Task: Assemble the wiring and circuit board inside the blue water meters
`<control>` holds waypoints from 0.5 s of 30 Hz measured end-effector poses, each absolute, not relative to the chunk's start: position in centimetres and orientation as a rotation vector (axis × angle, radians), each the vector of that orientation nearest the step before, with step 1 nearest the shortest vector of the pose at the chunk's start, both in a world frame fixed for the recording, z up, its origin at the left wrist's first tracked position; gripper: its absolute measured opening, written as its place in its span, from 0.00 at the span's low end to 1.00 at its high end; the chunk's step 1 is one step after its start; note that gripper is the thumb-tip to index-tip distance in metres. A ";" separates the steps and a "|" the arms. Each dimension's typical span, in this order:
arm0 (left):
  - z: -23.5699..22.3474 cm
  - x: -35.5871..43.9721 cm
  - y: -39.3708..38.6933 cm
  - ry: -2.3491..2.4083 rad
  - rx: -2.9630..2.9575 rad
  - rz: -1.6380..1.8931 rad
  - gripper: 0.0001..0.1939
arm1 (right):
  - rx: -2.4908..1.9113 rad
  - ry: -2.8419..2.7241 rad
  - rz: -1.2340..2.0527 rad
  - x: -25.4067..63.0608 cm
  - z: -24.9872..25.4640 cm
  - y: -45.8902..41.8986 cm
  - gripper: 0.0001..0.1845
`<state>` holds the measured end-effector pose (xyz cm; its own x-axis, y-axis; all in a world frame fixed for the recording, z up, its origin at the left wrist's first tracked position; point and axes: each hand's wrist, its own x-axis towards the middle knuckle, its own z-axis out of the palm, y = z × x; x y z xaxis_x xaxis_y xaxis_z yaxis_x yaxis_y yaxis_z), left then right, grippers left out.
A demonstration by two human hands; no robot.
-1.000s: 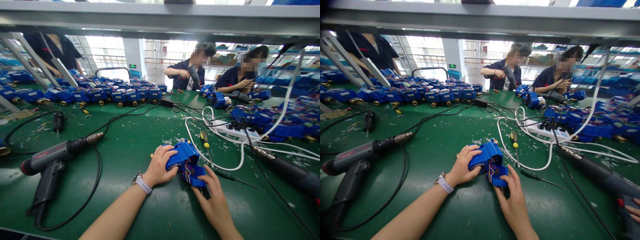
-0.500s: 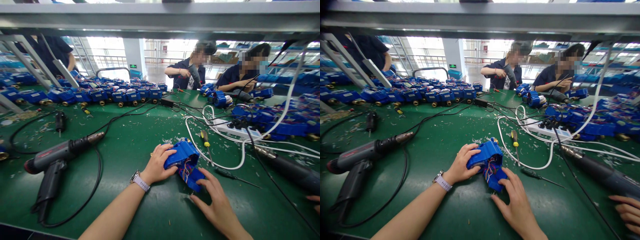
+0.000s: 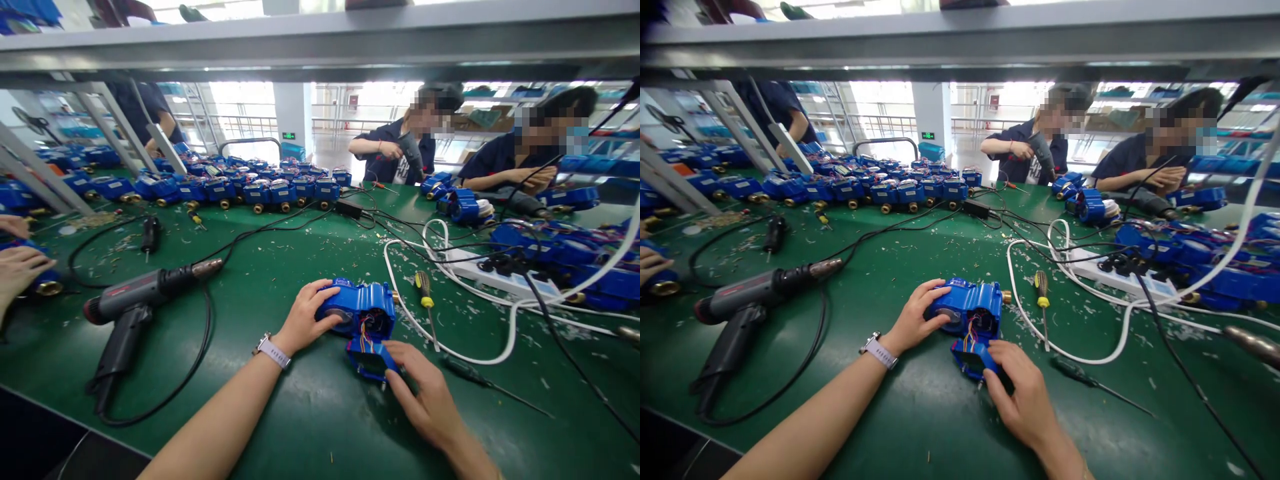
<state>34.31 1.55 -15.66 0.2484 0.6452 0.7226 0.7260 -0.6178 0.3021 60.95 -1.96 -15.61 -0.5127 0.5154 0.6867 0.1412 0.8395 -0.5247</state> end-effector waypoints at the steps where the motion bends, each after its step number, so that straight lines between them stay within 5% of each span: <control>1: -15.7 34.4 1.6 -1.339 -2.400 -1.331 0.26 | -0.488 -2.029 0.593 61.1 -15.9 -2.0 0.08; 8: -15.7 35.2 1.1 -1.315 -2.360 -1.344 0.26 | -0.470 -1.488 1.328 62.5 -19.8 -1.6 0.18; 15: -15.4 35.4 0.9 -1.294 -2.320 -1.346 0.26 | -0.343 -1.176 1.540 62.1 -19.6 -1.2 0.20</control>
<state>35.41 0.85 -15.44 0.2188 0.5988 0.7704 0.7461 -0.6115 0.2634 62.06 -1.17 -19.59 -0.3446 0.8662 0.3618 -0.5769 0.1087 -0.8095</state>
